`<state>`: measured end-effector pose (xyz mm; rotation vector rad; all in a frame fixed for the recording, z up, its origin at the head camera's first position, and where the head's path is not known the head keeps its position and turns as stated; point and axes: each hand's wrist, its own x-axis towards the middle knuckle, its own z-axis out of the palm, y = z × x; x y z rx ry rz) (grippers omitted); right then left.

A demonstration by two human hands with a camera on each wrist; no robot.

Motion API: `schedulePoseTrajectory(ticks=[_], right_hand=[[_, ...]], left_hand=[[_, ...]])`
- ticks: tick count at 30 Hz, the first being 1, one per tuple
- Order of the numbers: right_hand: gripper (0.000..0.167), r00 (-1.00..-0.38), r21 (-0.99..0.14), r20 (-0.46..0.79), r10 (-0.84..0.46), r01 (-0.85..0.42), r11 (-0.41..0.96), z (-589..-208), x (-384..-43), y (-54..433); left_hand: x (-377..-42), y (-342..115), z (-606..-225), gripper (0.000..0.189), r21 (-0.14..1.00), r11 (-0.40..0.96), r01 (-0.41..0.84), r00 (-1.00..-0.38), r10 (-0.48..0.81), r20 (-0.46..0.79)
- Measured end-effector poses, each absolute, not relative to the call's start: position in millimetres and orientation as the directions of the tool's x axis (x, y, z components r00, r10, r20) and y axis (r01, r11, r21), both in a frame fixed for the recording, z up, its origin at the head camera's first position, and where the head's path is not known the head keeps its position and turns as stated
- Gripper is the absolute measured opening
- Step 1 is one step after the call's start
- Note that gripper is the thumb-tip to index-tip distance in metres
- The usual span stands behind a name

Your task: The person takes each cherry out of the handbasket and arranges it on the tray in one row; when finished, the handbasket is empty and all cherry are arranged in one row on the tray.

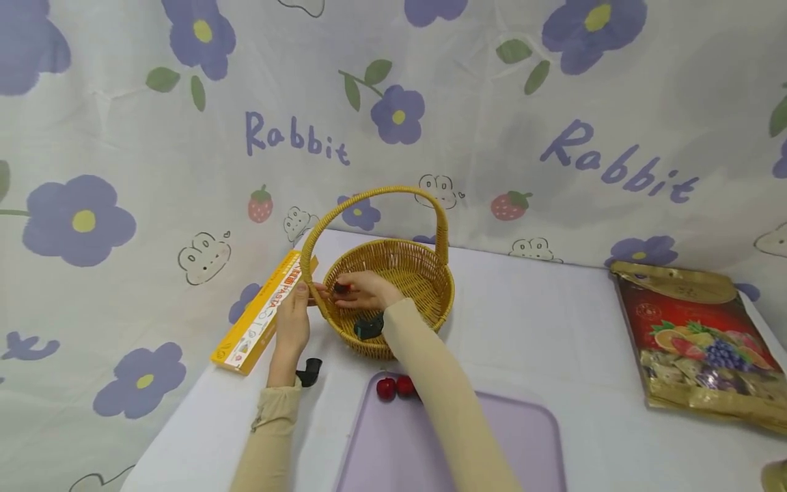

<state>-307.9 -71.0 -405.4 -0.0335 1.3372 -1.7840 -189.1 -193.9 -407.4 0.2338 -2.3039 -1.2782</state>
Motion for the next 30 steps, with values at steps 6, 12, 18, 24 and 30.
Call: schedulePoseTrajectory(ticks=[6, 12, 18, 24, 30], right_hand=[[0.043, -0.613, -0.765, -0.415, -0.672, 0.635, -0.107, -402.7, -307.5, -55.1], [0.050, -0.615, -0.708, -0.331, -0.716, 0.663, -0.242, -395.8, -308.6, -31.0], [0.053, -0.625, -0.685, -0.241, -0.743, 0.651, -0.326, -384.1, -307.1, -2.0], [0.050, -0.654, -0.652, -0.149, -0.742, 0.629, -0.424, -370.2, -297.0, 30.1], [0.048, -0.666, -0.600, -0.067, -0.743, 0.622, -0.503, -365.6, -282.1, 65.9]], left_hand=[[-190.0, -189.9, -408.8, 0.073, 0.830, 0.550, 0.095, -0.868, -0.363, 0.340], [-190.7, -191.9, -406.7, 0.068, 0.840, 0.532, 0.110, -0.869, -0.359, 0.341], [-189.7, -193.0, -407.9, 0.066, 0.857, 0.509, 0.076, -0.879, -0.372, 0.299], [-189.9, -192.8, -407.9, 0.065, 0.861, 0.502, 0.083, -0.883, -0.364, 0.297], [-190.0, -192.9, -408.8, 0.070, 0.858, 0.511, 0.053, -0.886, -0.372, 0.276]])
